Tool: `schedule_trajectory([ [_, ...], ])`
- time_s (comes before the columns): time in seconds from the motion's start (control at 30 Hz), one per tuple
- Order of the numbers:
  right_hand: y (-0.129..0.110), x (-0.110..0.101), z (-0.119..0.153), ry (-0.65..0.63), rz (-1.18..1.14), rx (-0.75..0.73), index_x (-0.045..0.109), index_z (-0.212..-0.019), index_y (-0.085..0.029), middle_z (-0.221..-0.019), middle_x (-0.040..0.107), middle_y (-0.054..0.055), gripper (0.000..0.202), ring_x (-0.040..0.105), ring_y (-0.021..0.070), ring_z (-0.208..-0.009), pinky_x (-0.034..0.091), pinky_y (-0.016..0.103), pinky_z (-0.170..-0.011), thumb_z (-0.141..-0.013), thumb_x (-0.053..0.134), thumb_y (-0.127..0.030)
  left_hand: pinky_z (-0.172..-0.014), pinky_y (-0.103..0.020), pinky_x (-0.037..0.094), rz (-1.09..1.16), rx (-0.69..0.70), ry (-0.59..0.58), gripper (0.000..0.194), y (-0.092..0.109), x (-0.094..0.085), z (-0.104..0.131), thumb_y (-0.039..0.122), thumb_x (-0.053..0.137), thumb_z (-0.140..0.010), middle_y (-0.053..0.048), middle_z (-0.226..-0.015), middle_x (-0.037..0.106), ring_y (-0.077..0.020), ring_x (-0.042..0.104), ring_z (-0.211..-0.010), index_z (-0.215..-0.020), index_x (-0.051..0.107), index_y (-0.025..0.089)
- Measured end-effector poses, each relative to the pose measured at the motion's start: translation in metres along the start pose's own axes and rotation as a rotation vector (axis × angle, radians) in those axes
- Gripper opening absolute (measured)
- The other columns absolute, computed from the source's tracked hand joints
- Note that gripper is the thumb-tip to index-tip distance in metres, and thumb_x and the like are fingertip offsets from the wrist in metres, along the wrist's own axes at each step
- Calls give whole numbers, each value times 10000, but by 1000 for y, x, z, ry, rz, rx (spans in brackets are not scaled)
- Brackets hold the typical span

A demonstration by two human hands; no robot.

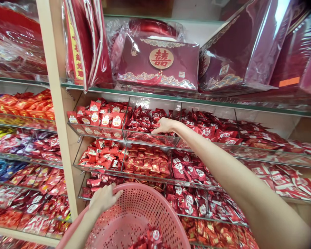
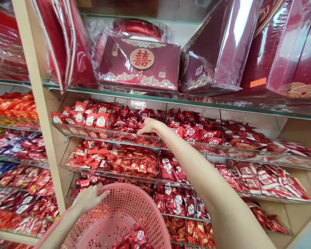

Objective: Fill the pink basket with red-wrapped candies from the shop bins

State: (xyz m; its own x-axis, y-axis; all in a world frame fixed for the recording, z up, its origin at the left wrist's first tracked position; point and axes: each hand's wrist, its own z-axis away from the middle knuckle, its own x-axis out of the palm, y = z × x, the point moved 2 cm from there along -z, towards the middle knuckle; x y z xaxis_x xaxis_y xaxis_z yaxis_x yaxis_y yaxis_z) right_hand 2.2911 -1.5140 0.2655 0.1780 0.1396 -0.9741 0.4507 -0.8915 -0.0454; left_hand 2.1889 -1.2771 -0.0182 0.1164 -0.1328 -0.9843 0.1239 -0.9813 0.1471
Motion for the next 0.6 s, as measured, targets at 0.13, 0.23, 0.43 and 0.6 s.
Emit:
schedule_trajectory([
  [0.13,7,-1,-1,-43,-160,67,431,-585,-173,-516,405,-33,369,387,95,-469,279,241,-416,-590,667,-456,-715,-394,426,10,-15,-3,632,-3,0,1,639,252,-755,-150,-942,664,-308,609,-881,-1089,549,192],
  [0.23,7,-3,2,-51,-189,67,391,-566,-184,-498,379,-45,390,358,87,-454,253,241,-413,-589,673,-453,-733,-401,425,14,-25,-7,636,-5,0,2,639,254,-753,-151,-954,663,-314,603,-907,-1097,547,192],
  [0.43,-3,-5,7,-189,-111,65,396,-536,-185,-495,372,-42,434,371,101,-475,259,252,-440,-569,679,-512,-743,-406,429,9,-29,-7,634,-4,-1,1,640,253,-751,-144,-973,660,-311,602,-918,-1111,538,201],
  [0.6,2,-14,11,-148,-253,94,424,-632,-185,-551,377,-43,473,382,116,-534,267,251,-472,-508,717,-535,-737,-391,429,14,-45,-10,652,-6,-3,3,643,266,-746,-158,-959,659,-307,605,-913,-1120,536,183],
])
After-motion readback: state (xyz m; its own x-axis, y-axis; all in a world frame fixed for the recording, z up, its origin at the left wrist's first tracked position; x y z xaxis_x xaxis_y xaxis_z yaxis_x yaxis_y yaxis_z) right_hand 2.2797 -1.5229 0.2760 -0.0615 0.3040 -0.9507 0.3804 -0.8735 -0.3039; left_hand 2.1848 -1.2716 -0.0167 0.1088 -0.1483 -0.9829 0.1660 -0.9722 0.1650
